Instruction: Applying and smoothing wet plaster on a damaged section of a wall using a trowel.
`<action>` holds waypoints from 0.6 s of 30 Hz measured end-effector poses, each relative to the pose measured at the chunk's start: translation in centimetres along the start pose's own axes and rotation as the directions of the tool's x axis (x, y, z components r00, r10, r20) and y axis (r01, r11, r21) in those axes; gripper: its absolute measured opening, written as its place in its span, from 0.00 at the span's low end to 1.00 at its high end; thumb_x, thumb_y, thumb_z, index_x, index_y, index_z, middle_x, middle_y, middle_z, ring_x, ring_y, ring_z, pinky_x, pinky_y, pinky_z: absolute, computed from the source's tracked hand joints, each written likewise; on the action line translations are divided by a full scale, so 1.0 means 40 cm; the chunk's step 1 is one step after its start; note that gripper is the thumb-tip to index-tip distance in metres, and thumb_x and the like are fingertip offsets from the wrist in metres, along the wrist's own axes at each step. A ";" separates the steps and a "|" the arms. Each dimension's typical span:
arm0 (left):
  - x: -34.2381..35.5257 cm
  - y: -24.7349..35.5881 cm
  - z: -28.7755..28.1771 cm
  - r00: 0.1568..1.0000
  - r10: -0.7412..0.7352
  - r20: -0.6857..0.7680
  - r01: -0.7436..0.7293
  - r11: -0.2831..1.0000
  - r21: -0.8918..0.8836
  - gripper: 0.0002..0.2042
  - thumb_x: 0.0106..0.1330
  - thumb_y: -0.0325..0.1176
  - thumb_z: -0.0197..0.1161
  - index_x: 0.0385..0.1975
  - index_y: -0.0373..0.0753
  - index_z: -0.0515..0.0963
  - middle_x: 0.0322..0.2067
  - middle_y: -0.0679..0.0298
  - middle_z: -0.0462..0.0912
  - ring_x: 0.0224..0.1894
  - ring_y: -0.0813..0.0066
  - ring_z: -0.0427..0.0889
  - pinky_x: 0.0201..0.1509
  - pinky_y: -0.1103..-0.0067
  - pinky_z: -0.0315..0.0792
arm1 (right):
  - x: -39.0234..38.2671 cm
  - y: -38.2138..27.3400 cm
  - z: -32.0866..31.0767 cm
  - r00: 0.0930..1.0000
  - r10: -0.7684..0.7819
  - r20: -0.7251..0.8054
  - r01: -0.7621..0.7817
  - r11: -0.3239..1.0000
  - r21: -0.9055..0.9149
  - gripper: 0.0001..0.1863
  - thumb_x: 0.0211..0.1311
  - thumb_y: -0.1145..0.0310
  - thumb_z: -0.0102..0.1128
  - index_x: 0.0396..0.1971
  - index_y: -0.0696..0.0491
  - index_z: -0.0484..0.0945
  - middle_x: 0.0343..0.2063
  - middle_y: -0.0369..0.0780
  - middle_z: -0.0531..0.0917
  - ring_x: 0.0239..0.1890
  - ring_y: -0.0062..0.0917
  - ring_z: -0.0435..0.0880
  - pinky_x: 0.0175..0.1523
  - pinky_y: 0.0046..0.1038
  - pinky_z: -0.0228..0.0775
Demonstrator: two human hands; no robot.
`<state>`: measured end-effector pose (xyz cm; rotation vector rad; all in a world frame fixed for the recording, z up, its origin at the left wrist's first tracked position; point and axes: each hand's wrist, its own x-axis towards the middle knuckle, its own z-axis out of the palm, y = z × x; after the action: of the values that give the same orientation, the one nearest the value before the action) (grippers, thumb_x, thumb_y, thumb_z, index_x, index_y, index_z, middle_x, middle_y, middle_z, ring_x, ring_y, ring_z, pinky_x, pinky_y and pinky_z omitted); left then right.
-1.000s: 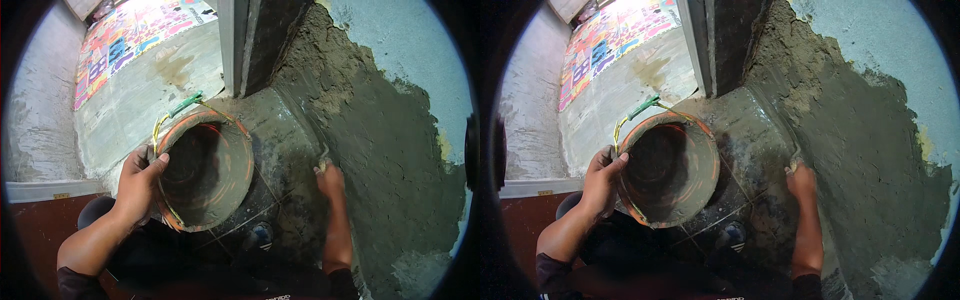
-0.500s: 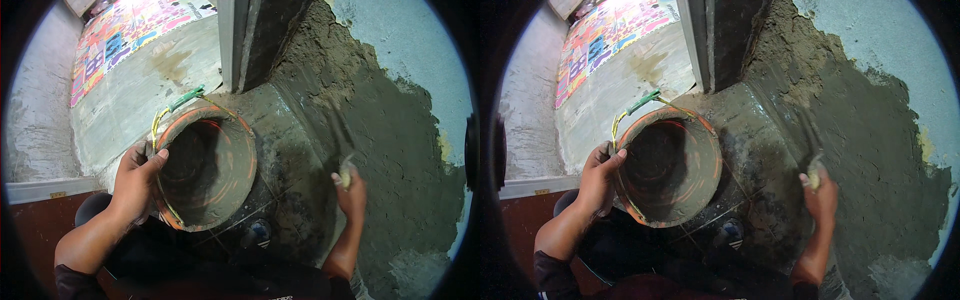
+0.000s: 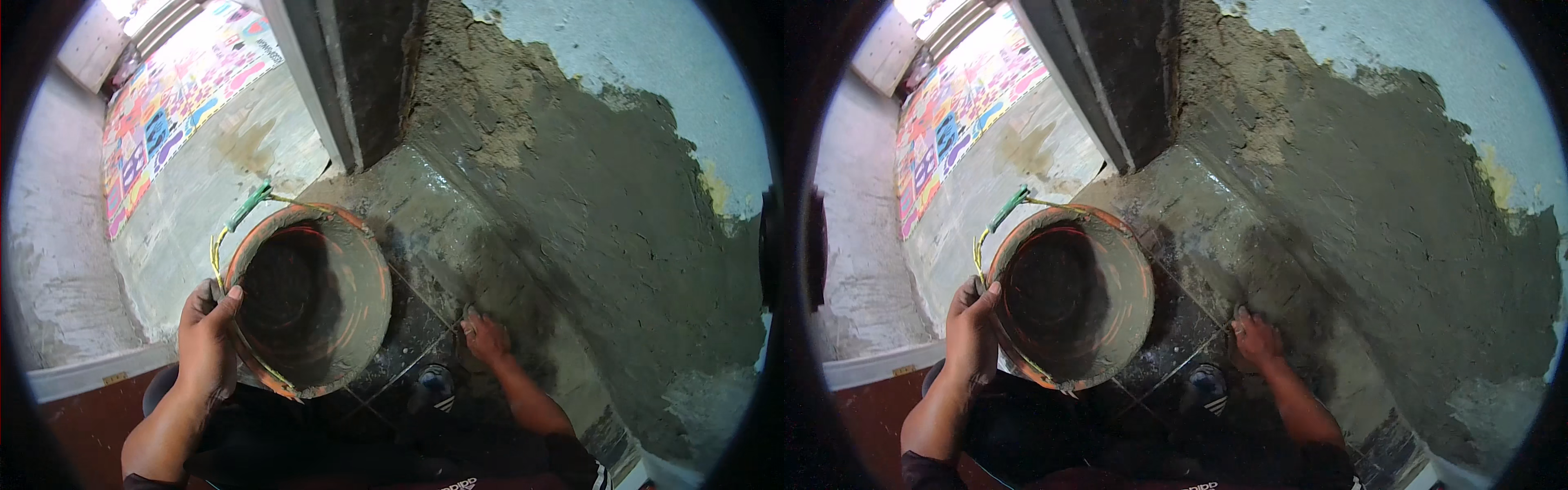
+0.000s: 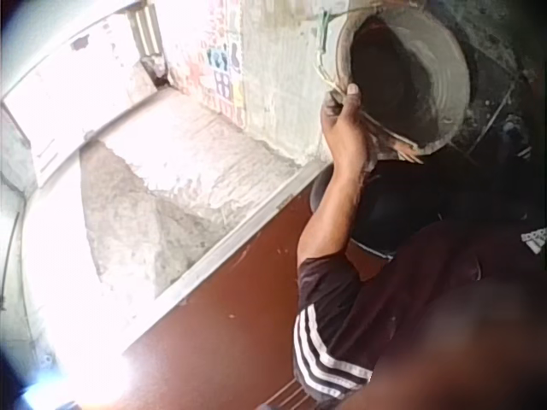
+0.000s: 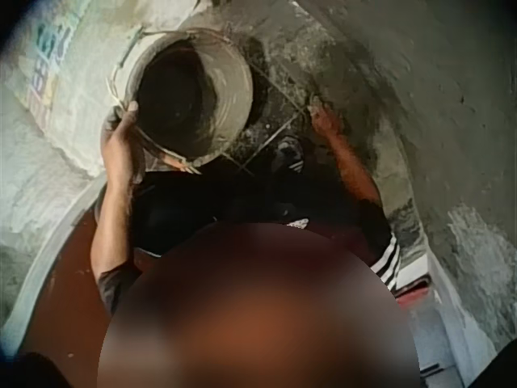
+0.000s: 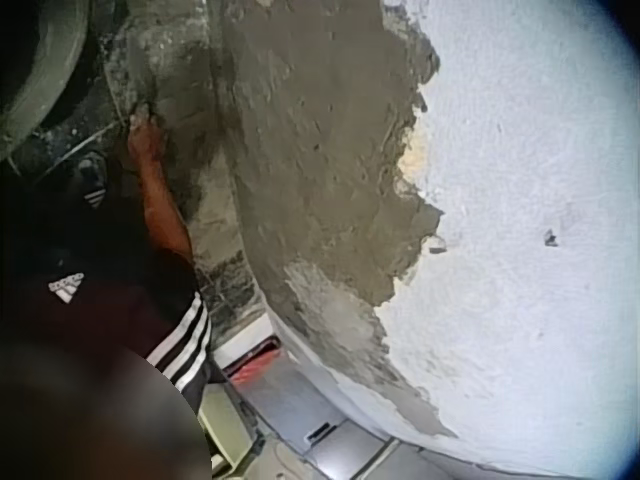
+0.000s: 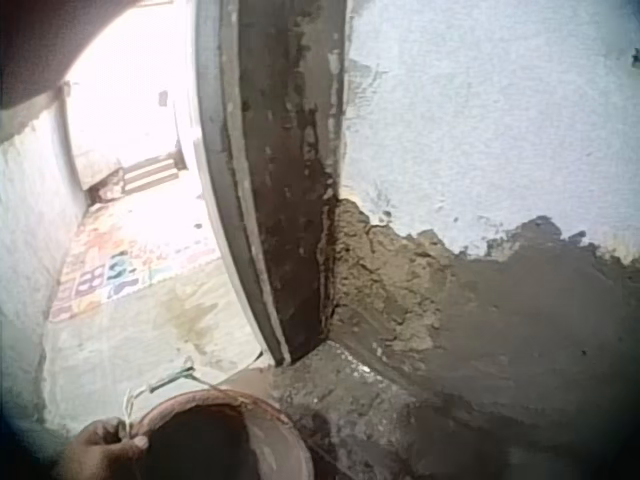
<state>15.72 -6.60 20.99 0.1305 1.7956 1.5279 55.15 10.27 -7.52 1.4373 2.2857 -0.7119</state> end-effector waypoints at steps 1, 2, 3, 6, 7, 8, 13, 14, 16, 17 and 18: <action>0.004 -0.001 0.003 1.000 -0.006 0.007 0.006 1.000 -0.014 0.10 0.73 0.27 0.56 0.50 0.32 0.73 0.47 0.58 0.81 0.51 0.70 0.79 0.60 0.72 0.69 | 0.012 0.012 -0.003 1.000 0.007 -0.005 -0.007 1.000 0.010 0.28 0.73 0.47 0.48 0.67 0.44 0.68 0.54 0.51 0.80 0.55 0.54 0.78 0.61 0.58 0.66; 0.006 -0.002 0.005 1.000 -0.023 0.016 0.024 0.998 -0.051 0.10 0.73 0.27 0.56 0.50 0.32 0.73 0.47 0.58 0.81 0.51 0.70 0.79 0.60 0.72 0.69 | 0.034 0.029 -0.010 0.999 0.035 -0.029 -0.034 0.998 0.054 0.28 0.73 0.47 0.47 0.67 0.43 0.68 0.54 0.51 0.81 0.55 0.54 0.78 0.61 0.58 0.66; 0.009 -0.002 0.007 1.000 -0.010 0.023 0.010 1.000 -0.016 0.10 0.73 0.27 0.56 0.50 0.32 0.73 0.47 0.58 0.81 0.51 0.70 0.79 0.60 0.72 0.69 | 0.055 0.047 -0.017 0.995 0.100 -0.029 -0.098 0.992 0.080 0.28 0.73 0.47 0.47 0.68 0.43 0.68 0.54 0.50 0.81 0.56 0.55 0.78 0.61 0.57 0.66; 0.018 -0.002 0.010 0.999 -0.026 0.025 0.026 1.000 0.011 0.08 0.73 0.27 0.57 0.47 0.32 0.74 0.44 0.59 0.82 0.47 0.71 0.79 0.57 0.73 0.70 | 0.113 0.101 -0.047 0.989 0.116 -0.087 -0.110 0.992 0.069 0.29 0.73 0.46 0.47 0.69 0.42 0.67 0.54 0.50 0.81 0.55 0.54 0.78 0.61 0.57 0.66; 0.023 -0.003 0.013 1.000 -0.026 0.014 0.026 1.000 0.003 0.08 0.73 0.27 0.57 0.47 0.32 0.74 0.44 0.59 0.82 0.46 0.71 0.79 0.57 0.73 0.71 | 0.135 0.116 -0.063 0.988 0.094 -0.121 -0.082 0.991 0.105 0.29 0.73 0.46 0.47 0.69 0.42 0.67 0.54 0.50 0.81 0.55 0.54 0.78 0.61 0.57 0.66; 0.024 -0.005 0.013 0.999 -0.026 0.019 0.027 0.999 -0.033 0.08 0.73 0.28 0.57 0.46 0.32 0.74 0.43 0.60 0.82 0.45 0.72 0.80 0.56 0.73 0.71 | 0.151 0.129 -0.078 0.985 0.137 -0.108 -0.129 0.988 0.081 0.29 0.73 0.46 0.47 0.69 0.41 0.67 0.54 0.50 0.81 0.55 0.54 0.79 0.62 0.57 0.66; 0.029 -0.013 0.010 1.000 0.019 0.010 -0.018 1.000 -0.019 0.09 0.73 0.27 0.57 0.48 0.32 0.75 0.46 0.58 0.83 0.49 0.71 0.81 0.58 0.74 0.70 | 0.166 0.150 -0.123 0.966 0.107 -0.234 -0.123 0.991 -0.053 0.27 0.73 0.48 0.48 0.66 0.42 0.71 0.51 0.50 0.82 0.52 0.54 0.80 0.59 0.53 0.69; 0.028 -0.014 0.006 1.000 0.025 0.003 -0.025 1.000 0.008 0.09 0.73 0.27 0.57 0.48 0.32 0.75 0.46 0.58 0.83 0.49 0.71 0.81 0.58 0.74 0.70 | 0.163 0.148 -0.125 0.967 0.122 -0.223 -0.133 0.991 -0.035 0.27 0.73 0.47 0.45 0.67 0.41 0.70 0.53 0.51 0.82 0.52 0.55 0.80 0.61 0.54 0.68; 0.029 -0.018 0.001 0.999 0.028 0.028 -0.029 1.000 0.012 0.11 0.74 0.30 0.56 0.51 0.32 0.74 0.48 0.58 0.82 0.51 0.68 0.80 0.60 0.70 0.70 | 0.157 0.146 -0.127 0.965 0.143 -0.218 -0.149 0.989 -0.012 0.28 0.74 0.46 0.43 0.68 0.40 0.69 0.54 0.52 0.81 0.53 0.56 0.80 0.63 0.55 0.67; 0.027 -0.022 0.001 0.999 0.032 0.028 -0.033 0.999 0.034 0.11 0.74 0.30 0.56 0.51 0.32 0.74 0.48 0.58 0.82 0.51 0.68 0.80 0.60 0.70 0.70 | 0.153 0.145 -0.126 0.964 0.135 -0.231 -0.143 0.990 -0.018 0.28 0.74 0.46 0.43 0.68 0.40 0.69 0.55 0.51 0.81 0.53 0.55 0.80 0.63 0.55 0.67; 0.026 -0.024 -0.001 0.999 0.033 0.040 -0.034 0.999 0.028 0.11 0.74 0.29 0.56 0.51 0.32 0.74 0.48 0.57 0.82 0.51 0.68 0.81 0.60 0.70 0.70 | 0.151 0.144 -0.125 0.964 0.139 -0.225 -0.147 0.989 -0.018 0.27 0.74 0.46 0.43 0.68 0.40 0.69 0.55 0.50 0.81 0.53 0.55 0.80 0.62 0.55 0.67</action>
<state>15.34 -6.34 19.63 0.2043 1.7928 1.5124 57.65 19.64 -7.98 1.7224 2.3122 -0.4861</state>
